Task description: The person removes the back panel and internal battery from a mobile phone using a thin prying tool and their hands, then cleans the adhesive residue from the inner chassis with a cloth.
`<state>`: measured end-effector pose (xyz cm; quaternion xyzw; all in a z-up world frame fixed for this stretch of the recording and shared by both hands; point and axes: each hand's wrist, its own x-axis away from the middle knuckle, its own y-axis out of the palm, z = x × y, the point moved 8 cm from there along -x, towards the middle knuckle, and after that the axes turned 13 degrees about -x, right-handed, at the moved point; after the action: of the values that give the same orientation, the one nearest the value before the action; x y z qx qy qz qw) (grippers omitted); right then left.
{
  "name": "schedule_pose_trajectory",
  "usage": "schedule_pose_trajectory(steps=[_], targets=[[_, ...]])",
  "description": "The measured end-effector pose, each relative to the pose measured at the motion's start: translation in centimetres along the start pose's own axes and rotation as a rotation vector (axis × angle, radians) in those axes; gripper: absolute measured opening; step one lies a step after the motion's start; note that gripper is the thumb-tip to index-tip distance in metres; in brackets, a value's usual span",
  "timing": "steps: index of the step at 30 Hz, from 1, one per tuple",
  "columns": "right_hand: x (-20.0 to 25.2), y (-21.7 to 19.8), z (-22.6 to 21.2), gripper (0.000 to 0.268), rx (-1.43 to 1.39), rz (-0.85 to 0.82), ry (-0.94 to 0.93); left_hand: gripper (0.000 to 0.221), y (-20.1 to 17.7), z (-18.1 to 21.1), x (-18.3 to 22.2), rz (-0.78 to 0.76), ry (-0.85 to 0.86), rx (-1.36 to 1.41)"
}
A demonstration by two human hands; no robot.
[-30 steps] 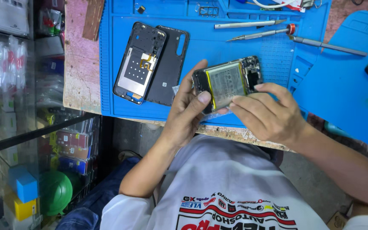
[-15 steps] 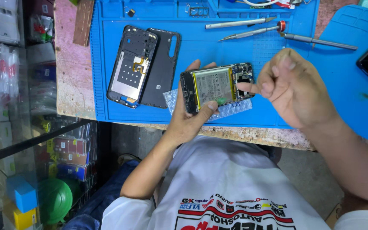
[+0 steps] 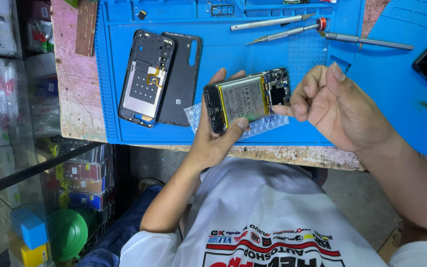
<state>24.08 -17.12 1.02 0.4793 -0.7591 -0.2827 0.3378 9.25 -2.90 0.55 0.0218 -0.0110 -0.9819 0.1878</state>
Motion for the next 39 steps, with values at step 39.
schedule_pose_trajectory(steps=[39], targets=[[3.4, 10.7, -0.2, 0.026, 1.366, -0.285, -0.493, 0.079, 2.5, 2.7, 2.3, 0.010, 0.110, -0.087]])
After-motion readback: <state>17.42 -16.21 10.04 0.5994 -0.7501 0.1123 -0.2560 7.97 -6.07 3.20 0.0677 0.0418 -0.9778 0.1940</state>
